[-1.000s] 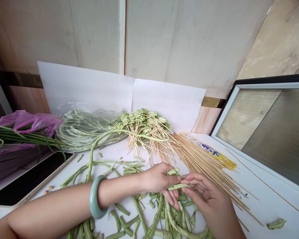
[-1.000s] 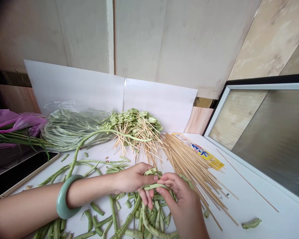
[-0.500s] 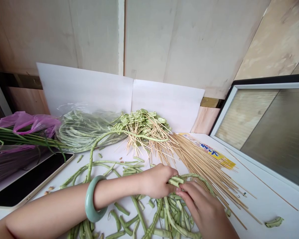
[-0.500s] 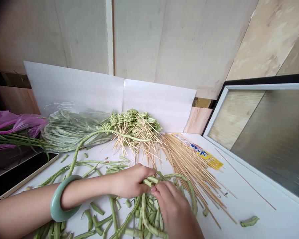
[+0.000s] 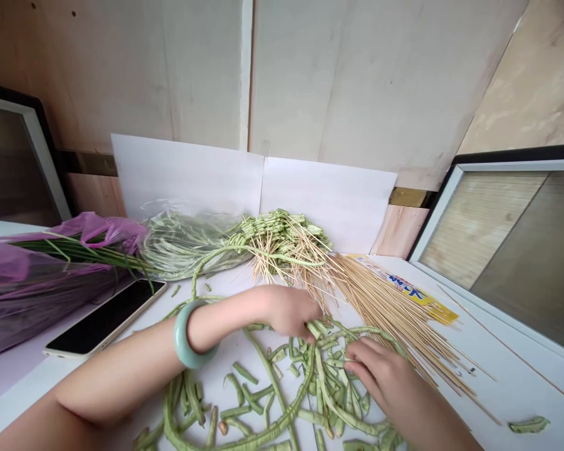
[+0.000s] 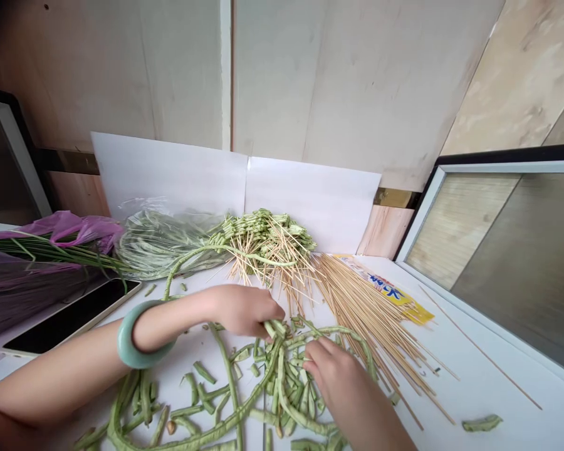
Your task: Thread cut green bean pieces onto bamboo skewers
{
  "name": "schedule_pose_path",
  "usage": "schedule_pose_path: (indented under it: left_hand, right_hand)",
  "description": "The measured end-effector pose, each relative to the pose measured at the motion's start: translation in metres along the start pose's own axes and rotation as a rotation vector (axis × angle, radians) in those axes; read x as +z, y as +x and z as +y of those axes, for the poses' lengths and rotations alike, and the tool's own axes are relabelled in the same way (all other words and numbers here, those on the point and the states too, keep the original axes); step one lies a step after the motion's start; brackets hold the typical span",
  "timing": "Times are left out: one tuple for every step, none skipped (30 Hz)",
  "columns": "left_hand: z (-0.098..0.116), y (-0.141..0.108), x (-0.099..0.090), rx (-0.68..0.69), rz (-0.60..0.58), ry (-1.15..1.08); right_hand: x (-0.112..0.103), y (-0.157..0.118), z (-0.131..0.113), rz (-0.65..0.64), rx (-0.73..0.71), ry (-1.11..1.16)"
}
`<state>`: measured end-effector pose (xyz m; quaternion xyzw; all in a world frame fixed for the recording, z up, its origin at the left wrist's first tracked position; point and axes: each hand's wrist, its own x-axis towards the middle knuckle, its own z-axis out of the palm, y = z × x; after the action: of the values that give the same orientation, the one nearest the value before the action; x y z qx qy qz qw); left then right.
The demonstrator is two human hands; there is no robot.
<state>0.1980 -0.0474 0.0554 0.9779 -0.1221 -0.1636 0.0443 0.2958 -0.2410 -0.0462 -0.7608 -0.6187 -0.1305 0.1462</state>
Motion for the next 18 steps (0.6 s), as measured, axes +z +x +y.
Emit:
schedule_pose_path:
  left_hand:
    - [-0.005, -0.002, -0.004, -0.022, -0.023, -0.015]
    - [-0.01, -0.005, -0.007, -0.049, -0.049, -0.034]
    - [-0.016, -0.008, -0.009, -0.074, -0.074, -0.05]
    - [-0.021, -0.01, -0.009, -0.099, -0.099, -0.062]
    - [-0.025, -0.013, -0.008, -0.12, -0.121, -0.07]
    - [-0.029, -0.016, -0.006, -0.137, -0.136, -0.072]
    - [-0.033, -0.019, -0.002, -0.149, -0.147, -0.068]
    - [-0.035, -0.022, 0.002, -0.156, -0.154, -0.061]
    - [-0.037, -0.025, 0.008, -0.156, -0.155, -0.053]
    - [-0.039, -0.028, 0.014, -0.147, -0.15, -0.044]
    - [-0.039, -0.031, 0.02, -0.132, -0.135, -0.035]
    - [-0.039, -0.034, 0.027, -0.113, -0.111, -0.025]
    - [-0.038, -0.037, 0.034, -0.095, -0.077, -0.013]
    - [-0.036, -0.041, 0.041, -0.081, -0.036, -0.001]
    - [-0.035, -0.044, 0.047, -0.072, 0.008, 0.011]
    - [-0.033, -0.048, 0.052, -0.069, 0.048, 0.021]
    - [-0.032, -0.053, 0.057, -0.068, 0.083, 0.028]
    - [-0.031, -0.057, 0.062, -0.07, 0.112, 0.033]
  right_hand:
    - [-0.003, 0.001, 0.001, -0.024, 0.034, -0.012]
    - [-0.006, 0.001, 0.001, -0.055, 0.071, -0.023]
    - [-0.008, 0.001, 0.001, -0.089, 0.103, -0.035]
    - [-0.01, 0.001, 0.002, -0.117, 0.131, -0.05]
    - [-0.012, 0.001, 0.002, -0.139, 0.153, -0.068]
    - [-0.013, 0.001, 0.003, -0.153, 0.168, -0.083]
    - [-0.014, 0.0, 0.005, -0.159, 0.18, -0.096]
    - [-0.015, 0.0, 0.007, -0.157, 0.188, -0.107]
    - [-0.015, -0.001, 0.008, -0.153, 0.195, -0.115]
    - [-0.016, -0.001, 0.01, -0.149, 0.197, -0.121]
    - [-0.016, -0.002, 0.01, -0.144, 0.195, -0.125]
    - [-0.017, -0.002, 0.01, -0.137, 0.188, -0.13]
    - [-0.018, -0.002, 0.009, -0.127, 0.176, -0.137]
    - [-0.018, -0.002, 0.007, -0.116, 0.16, -0.144]
    - [-0.019, -0.002, 0.004, -0.104, 0.142, -0.15]
    - [-0.02, -0.001, 0.001, -0.095, 0.124, -0.153]
    - [-0.02, -0.001, -0.003, -0.09, 0.108, -0.154]
    - [-0.021, -0.001, -0.005, -0.09, 0.096, -0.152]
